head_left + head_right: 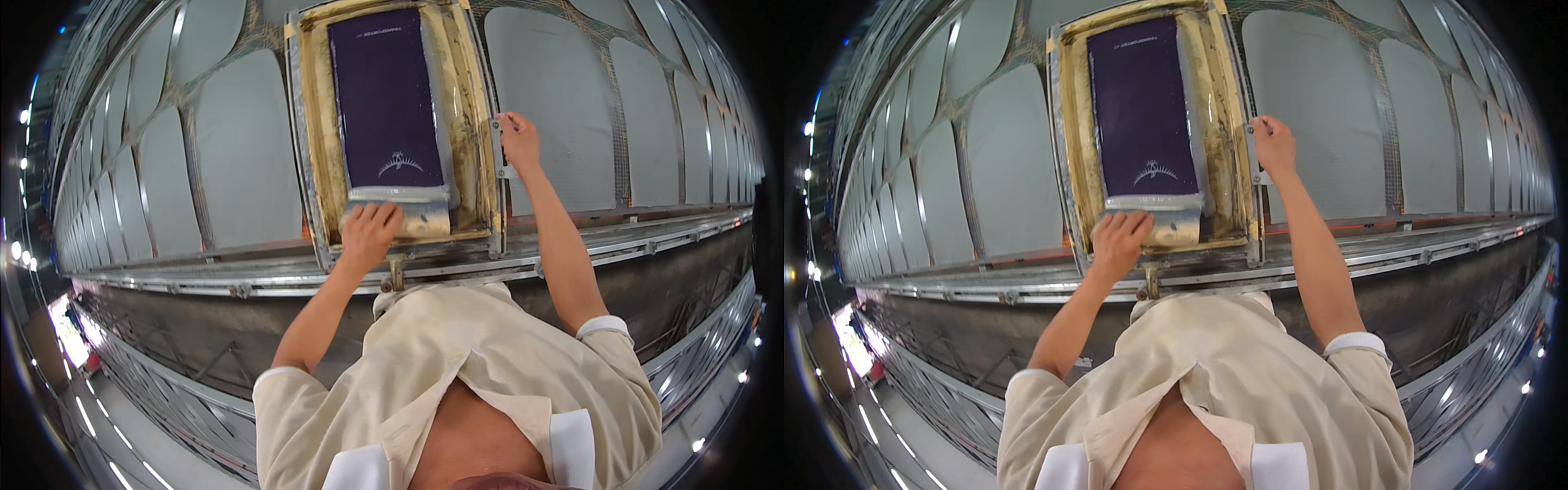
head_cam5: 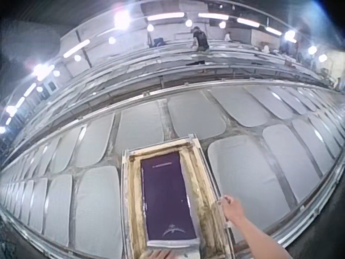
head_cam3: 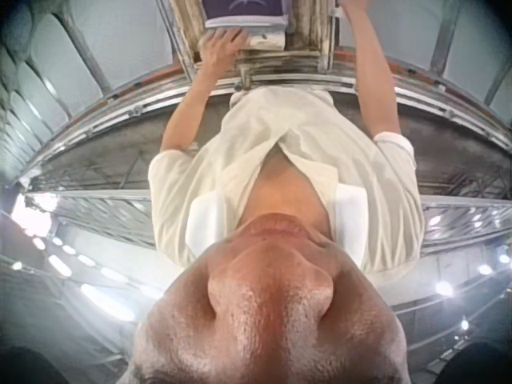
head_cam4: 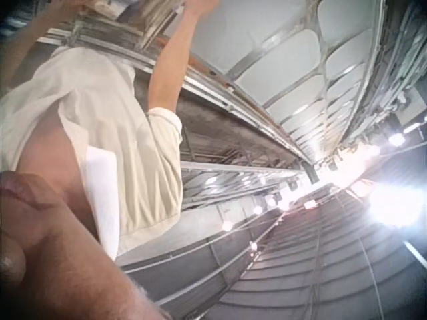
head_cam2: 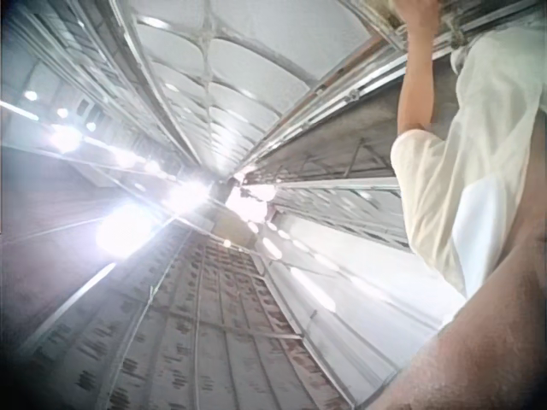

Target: The person uses a squeegee to spread purple ink across a screen-printing frame mounted on a conveyor. Another person pours a clear liquid onto the screen near the end, and the wearer spreads it with the squeegee.

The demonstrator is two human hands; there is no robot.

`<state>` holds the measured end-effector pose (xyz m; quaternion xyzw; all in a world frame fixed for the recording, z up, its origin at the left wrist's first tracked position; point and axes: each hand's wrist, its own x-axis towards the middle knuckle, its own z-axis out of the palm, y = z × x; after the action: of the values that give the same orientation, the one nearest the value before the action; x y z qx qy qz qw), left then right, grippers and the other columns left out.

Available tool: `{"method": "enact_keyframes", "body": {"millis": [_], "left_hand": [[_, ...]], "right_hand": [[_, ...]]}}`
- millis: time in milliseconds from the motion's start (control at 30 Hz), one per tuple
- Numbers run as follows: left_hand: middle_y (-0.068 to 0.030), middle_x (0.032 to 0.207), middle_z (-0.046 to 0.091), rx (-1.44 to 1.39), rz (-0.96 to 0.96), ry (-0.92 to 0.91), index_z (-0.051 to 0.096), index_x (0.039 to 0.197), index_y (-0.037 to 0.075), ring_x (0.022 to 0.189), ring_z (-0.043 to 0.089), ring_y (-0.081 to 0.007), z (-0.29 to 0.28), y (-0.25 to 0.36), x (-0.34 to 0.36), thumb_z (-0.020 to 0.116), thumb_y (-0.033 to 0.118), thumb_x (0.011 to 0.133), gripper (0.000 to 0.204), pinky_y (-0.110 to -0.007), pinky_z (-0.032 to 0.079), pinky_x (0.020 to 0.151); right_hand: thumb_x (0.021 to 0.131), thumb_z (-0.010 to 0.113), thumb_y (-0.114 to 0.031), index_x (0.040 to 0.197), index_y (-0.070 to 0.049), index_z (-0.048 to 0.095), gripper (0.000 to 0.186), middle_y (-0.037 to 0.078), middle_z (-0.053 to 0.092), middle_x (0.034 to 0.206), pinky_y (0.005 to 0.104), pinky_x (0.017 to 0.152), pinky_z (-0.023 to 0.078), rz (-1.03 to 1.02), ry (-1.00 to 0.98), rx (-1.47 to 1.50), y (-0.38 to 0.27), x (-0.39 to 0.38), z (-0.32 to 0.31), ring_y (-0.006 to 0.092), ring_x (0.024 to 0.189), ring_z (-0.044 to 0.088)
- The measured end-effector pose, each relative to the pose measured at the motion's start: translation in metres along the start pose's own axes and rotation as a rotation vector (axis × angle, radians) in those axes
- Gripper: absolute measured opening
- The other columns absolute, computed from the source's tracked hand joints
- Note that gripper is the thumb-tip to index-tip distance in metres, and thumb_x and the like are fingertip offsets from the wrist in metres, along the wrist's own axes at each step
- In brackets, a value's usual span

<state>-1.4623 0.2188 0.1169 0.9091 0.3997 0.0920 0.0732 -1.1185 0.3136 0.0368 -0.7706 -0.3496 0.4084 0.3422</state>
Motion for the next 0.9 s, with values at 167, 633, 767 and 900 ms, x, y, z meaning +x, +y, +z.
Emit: {"method": "enact_keyframes", "body": {"millis": [167,633,767,900], "left_hand": [[-0.0028,0.115,0.065,0.092,-0.022,0.11,0.072,0.107,0.018,0.09,0.065,-0.0278,0.014,-0.107,0.131,0.067,-0.004,0.067,0.046,-0.042,0.054,0.076],[-0.012,0.094,0.075,0.17,-0.094,-0.092,0.075,0.117,0.021,0.092,0.069,-0.0363,-0.006,-0.274,0.372,0.075,0.038,0.082,0.039,-0.046,0.053,0.083],[-0.012,0.094,0.075,0.2,-0.131,-0.184,0.075,0.115,0.023,0.093,0.07,-0.0347,-0.008,-0.265,0.359,0.077,0.04,0.081,0.038,-0.046,0.055,0.083],[-0.0111,0.096,0.075,0.137,-0.162,-0.186,0.076,0.106,0.022,0.095,0.071,-0.0331,-0.007,-0.199,0.286,0.08,0.033,0.079,0.029,-0.045,0.057,0.084]], "right_hand": [[0.099,0.06,-0.032,0.107,-0.005,0.076,0.032,0.009,0.067,0.076,0.0366,0.07,0.047,0.068,0.026,0.021,-0.002,0.0,0.002,0.0205,0.069,0.059],[0.094,0.068,-0.039,0.101,-0.003,0.073,0.037,0.008,0.063,0.068,0.0364,0.062,0.044,0.005,0.189,-0.058,-0.008,-0.013,0.009,0.0167,0.061,0.052],[0.094,0.067,-0.04,0.103,-0.003,0.073,0.038,0.01,0.062,0.067,0.0366,0.061,0.044,-0.039,0.192,-0.089,-0.01,-0.014,0.011,0.0175,0.06,0.052],[0.093,0.066,-0.042,0.103,-0.003,0.073,0.041,0.014,0.064,0.07,0.0372,0.066,0.048,-0.036,0.157,-0.084,-0.013,-0.016,0.004,0.0209,0.066,0.06]]}}
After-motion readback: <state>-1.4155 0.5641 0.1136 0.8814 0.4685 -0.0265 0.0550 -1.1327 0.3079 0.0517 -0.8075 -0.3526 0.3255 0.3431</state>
